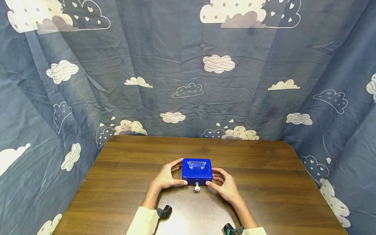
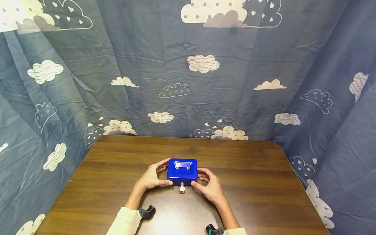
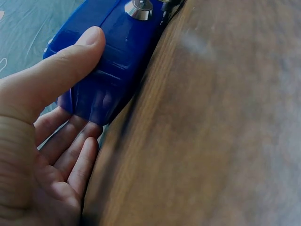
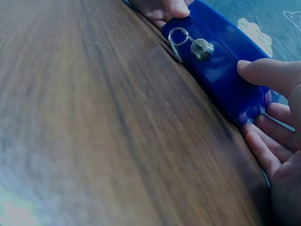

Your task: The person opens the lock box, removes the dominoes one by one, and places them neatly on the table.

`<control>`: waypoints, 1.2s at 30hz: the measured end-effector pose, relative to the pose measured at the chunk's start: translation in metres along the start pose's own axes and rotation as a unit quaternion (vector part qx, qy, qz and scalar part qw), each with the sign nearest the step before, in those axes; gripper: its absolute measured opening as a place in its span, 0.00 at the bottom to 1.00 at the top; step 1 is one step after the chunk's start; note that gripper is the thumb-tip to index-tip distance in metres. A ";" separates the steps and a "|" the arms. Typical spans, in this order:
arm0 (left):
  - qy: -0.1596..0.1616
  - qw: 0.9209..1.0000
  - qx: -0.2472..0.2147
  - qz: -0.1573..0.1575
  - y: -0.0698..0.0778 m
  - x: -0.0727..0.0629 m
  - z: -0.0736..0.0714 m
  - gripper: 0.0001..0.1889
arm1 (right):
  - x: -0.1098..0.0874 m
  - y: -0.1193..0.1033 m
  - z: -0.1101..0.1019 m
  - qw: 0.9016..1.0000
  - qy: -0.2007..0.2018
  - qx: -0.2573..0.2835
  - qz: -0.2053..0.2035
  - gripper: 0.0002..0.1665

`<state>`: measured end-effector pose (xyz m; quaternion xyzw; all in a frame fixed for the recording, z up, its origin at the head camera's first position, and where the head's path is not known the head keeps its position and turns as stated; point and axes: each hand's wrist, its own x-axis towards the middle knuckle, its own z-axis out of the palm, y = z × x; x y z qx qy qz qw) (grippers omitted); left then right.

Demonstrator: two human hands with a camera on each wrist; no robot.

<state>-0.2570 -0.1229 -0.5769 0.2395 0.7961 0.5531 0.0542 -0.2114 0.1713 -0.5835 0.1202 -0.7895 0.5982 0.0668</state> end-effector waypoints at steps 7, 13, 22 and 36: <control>-0.006 1.000 -0.006 0.010 0.001 -0.001 0.000 0.53 | -0.001 0.003 0.000 1.000 0.002 0.000 -0.012 0.35; -0.007 1.000 -0.003 0.021 -0.001 -0.001 0.001 0.53 | -0.003 0.005 -0.001 1.000 0.001 0.002 -0.017 0.35; -0.009 1.000 0.002 0.020 -0.002 0.000 -0.001 0.53 | 0.001 0.010 -0.003 0.999 -0.017 0.004 -0.032 0.37; -0.021 0.999 -0.015 0.038 0.022 -0.006 -0.005 0.53 | 0.012 0.011 -0.021 0.994 -0.093 -0.007 -0.048 0.45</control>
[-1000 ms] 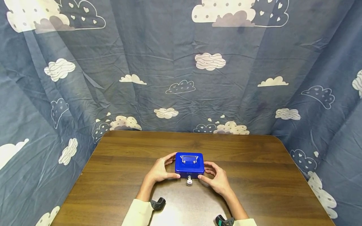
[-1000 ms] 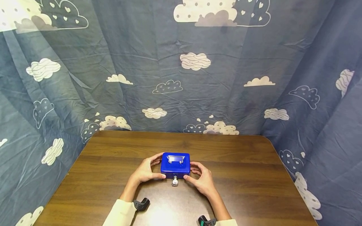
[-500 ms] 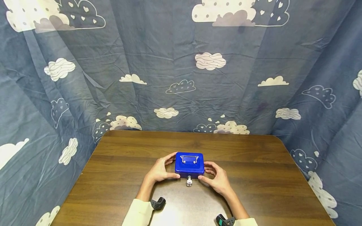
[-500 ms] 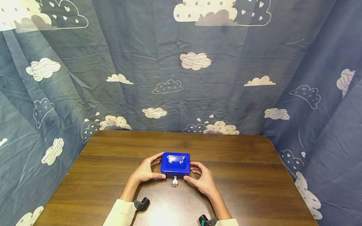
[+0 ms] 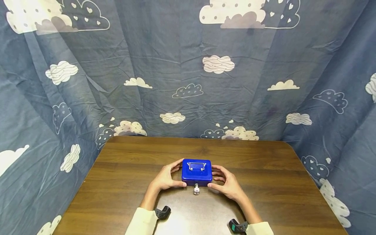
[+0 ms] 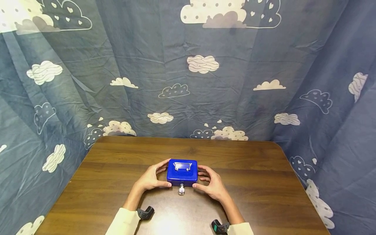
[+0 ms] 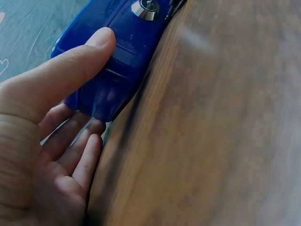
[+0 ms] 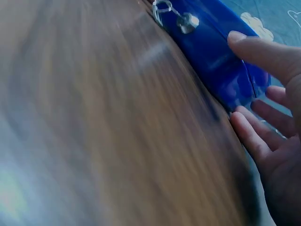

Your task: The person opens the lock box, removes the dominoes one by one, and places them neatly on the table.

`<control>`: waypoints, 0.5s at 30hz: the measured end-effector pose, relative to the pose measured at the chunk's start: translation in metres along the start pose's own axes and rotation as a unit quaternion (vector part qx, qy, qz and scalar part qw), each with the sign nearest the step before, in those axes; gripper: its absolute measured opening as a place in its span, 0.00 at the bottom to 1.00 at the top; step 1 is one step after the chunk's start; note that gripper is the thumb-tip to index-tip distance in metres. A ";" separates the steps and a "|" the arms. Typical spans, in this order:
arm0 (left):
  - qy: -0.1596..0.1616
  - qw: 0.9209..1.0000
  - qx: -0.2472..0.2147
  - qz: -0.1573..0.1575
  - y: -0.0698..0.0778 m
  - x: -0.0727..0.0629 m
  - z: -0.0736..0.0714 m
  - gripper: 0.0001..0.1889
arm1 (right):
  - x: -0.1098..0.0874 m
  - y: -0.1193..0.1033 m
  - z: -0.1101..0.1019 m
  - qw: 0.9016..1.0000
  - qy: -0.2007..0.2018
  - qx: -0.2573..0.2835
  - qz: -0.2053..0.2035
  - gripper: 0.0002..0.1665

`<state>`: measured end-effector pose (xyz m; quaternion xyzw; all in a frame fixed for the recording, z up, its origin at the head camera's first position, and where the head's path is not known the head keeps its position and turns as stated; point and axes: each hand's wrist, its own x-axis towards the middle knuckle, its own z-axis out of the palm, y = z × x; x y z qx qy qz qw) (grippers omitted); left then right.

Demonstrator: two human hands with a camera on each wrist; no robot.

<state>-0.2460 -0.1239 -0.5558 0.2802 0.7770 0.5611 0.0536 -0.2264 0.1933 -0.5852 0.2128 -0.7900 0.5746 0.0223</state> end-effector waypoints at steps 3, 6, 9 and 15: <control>-0.004 1.000 0.000 -0.006 -0.011 0.000 -0.001 0.54 | 0.002 -0.002 -0.004 1.000 -0.012 -0.009 -0.017 0.47; 0.000 1.000 0.015 -0.002 -0.023 0.001 -0.001 0.55 | 0.005 -0.005 -0.009 0.999 -0.022 -0.025 -0.030 0.49; 0.001 0.999 0.032 0.008 -0.025 0.000 -0.002 0.56 | 0.008 -0.007 -0.012 0.997 -0.036 -0.050 -0.047 0.50; 0.002 0.998 0.057 0.032 -0.020 0.000 -0.009 0.55 | 0.015 -0.008 -0.025 0.987 -0.059 -0.126 -0.080 0.52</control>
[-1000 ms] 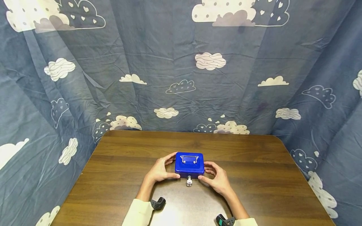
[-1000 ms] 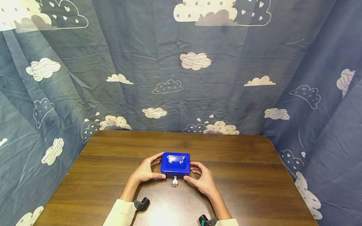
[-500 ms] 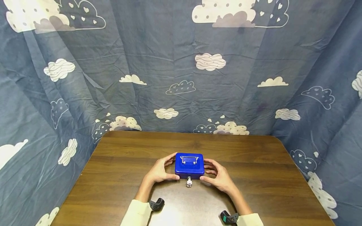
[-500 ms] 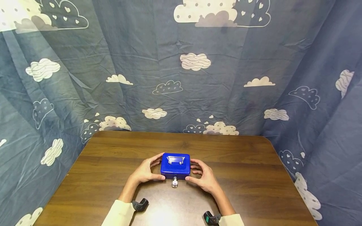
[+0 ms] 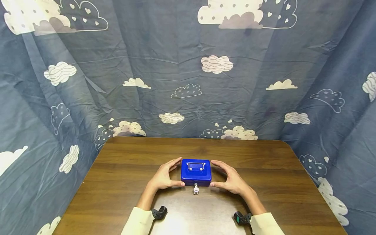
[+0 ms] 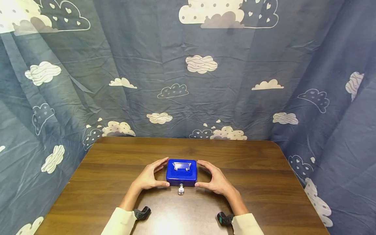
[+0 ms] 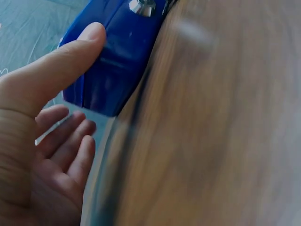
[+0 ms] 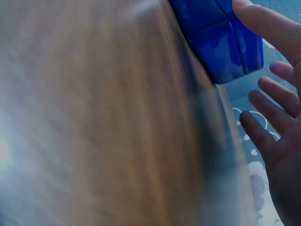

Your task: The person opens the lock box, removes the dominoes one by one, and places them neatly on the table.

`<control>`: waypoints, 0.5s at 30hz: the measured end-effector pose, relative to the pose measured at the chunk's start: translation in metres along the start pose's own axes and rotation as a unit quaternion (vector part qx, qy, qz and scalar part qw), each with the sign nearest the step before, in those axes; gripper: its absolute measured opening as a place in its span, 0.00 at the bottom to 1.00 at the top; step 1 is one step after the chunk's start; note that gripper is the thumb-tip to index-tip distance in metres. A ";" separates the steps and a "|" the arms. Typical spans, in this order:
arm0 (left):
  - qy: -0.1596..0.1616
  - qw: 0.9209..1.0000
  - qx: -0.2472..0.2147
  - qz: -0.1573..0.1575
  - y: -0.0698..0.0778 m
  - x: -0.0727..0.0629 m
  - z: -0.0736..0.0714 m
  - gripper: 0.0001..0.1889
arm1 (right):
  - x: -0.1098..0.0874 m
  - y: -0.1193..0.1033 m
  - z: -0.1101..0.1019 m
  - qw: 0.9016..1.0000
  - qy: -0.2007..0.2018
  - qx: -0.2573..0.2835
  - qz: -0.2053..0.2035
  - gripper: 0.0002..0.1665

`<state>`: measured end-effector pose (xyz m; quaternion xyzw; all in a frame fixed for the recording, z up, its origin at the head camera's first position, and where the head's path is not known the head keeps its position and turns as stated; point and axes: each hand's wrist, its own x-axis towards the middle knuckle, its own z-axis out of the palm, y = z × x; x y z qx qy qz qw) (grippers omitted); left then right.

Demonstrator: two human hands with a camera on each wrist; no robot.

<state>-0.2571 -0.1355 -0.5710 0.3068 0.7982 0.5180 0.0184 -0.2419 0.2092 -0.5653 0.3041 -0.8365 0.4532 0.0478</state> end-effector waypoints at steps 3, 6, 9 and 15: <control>0.002 0.999 0.035 0.015 0.002 0.000 -0.006 0.53 | 0.003 0.002 -0.007 0.999 -0.018 -0.027 -0.012 0.53; 0.000 0.995 0.093 0.027 0.002 0.000 -0.010 0.52 | 0.006 0.002 -0.012 0.997 -0.036 -0.054 -0.028 0.53; -0.005 0.990 0.135 0.037 0.001 0.002 -0.013 0.51 | 0.008 0.002 -0.014 0.995 -0.047 -0.073 -0.039 0.53; -0.020 0.989 0.140 0.042 -0.002 0.005 -0.016 0.49 | 0.009 0.005 -0.012 0.993 -0.057 -0.092 -0.046 0.51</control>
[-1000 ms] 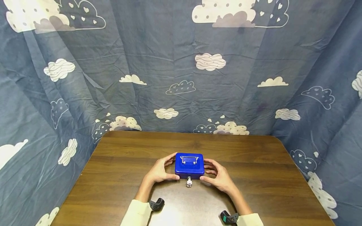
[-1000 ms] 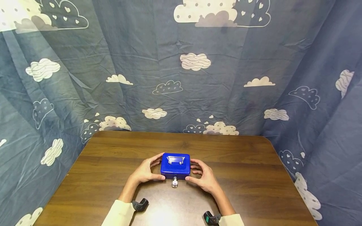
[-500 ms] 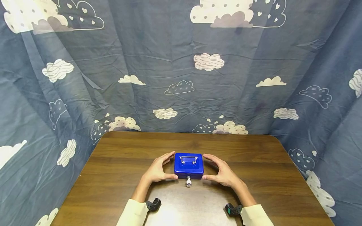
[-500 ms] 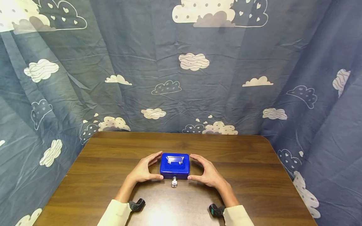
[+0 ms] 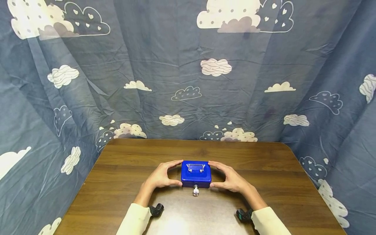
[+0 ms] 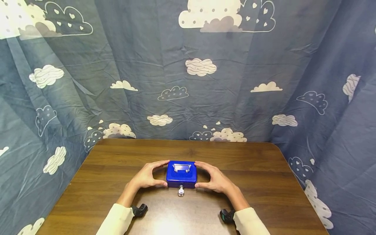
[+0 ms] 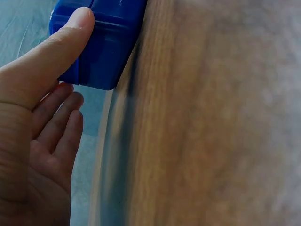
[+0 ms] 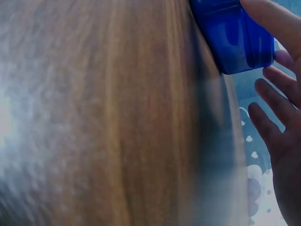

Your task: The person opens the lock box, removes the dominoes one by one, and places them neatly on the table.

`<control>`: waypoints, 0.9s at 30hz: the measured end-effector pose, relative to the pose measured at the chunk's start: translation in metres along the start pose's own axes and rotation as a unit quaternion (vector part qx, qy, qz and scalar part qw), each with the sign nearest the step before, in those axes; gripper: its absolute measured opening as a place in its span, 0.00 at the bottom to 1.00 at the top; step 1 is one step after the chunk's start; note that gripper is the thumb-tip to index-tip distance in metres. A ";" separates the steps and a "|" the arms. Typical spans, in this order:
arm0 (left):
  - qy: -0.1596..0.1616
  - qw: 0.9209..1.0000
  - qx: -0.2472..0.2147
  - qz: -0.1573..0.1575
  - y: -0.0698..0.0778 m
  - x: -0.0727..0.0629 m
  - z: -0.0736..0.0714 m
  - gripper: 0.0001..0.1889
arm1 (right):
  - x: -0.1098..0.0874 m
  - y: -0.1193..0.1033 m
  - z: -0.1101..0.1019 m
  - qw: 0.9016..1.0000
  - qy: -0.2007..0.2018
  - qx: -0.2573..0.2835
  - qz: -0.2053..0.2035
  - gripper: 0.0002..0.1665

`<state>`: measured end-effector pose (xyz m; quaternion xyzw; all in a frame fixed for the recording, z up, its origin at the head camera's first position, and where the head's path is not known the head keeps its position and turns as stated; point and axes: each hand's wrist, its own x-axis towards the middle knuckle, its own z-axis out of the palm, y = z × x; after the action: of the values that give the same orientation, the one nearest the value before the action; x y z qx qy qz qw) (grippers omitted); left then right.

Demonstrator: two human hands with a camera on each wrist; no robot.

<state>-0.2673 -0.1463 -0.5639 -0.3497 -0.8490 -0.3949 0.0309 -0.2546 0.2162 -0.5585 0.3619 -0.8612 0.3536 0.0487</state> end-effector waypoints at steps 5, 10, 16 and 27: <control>-0.005 0.999 -0.038 0.008 0.000 -0.001 0.002 0.48 | -0.003 0.000 0.004 1.000 0.008 0.021 0.006 0.49; -0.009 0.997 -0.082 -0.003 0.002 0.001 0.002 0.48 | -0.005 -0.001 0.007 0.998 0.020 0.056 0.015 0.49; -0.006 0.996 -0.093 -0.013 0.001 0.001 0.003 0.47 | -0.004 0.001 0.009 0.996 0.023 0.087 0.014 0.49; 0.001 0.989 -0.146 -0.013 -0.002 0.001 0.006 0.46 | -0.005 0.003 0.012 0.986 0.028 0.161 0.012 0.45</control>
<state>-0.2682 -0.1426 -0.5689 -0.3390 -0.7866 -0.5154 -0.0243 -0.2513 0.2130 -0.5710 0.3445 -0.7954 0.4986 0.0093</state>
